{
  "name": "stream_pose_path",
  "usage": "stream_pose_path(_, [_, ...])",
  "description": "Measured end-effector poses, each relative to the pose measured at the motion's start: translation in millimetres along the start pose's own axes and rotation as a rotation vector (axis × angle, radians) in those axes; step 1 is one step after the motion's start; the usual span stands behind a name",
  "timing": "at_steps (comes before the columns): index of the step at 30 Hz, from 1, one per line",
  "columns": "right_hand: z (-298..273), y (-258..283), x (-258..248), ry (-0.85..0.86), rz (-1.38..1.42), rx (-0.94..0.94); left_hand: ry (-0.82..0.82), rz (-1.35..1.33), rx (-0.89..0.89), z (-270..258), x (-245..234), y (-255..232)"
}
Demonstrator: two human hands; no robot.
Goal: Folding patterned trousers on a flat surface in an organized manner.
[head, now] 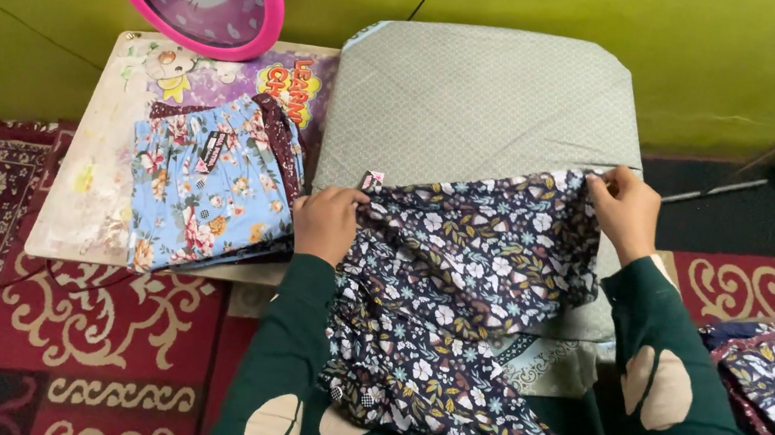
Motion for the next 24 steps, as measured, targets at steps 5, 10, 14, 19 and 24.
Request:
stream_pose_path(5, [5.9, 37.2, 25.7, -0.022, 0.175, 0.020, 0.036, 0.100, -0.090, -2.1, 0.2, -10.3])
stream_pose_path(10, [-56.9, 142.2, 25.0, -0.011, 0.213, -0.094, -0.041, 0.164, -0.027, -22.8, -42.2, -82.6])
stream_pose_path(14, [-144.4, 222.9, 60.6, 0.251, 0.091, -0.608, 0.279, 0.132, 0.116, -40.6, 6.2, -100.7])
stream_pose_path(19, [-163.3, 216.0, 64.0, 0.403, -0.160, -0.743, 0.380, 0.082, 0.055, -45.9, 7.6, -79.8])
stream_pose_path(24, [-103.7, 105.4, 38.2, 0.477, -0.324, -0.213, 0.351, 0.107, 0.072, -46.1, 15.5, -75.8])
Point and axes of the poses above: each hand's wrist, its own z-axis towards the middle knuckle, its own x-axis out of the palm, y = z × x, the point moved 7 cm from there along z, towards the middle knuckle, and after that the axes turned 2 degrees about -y, right-handed, at the moved point
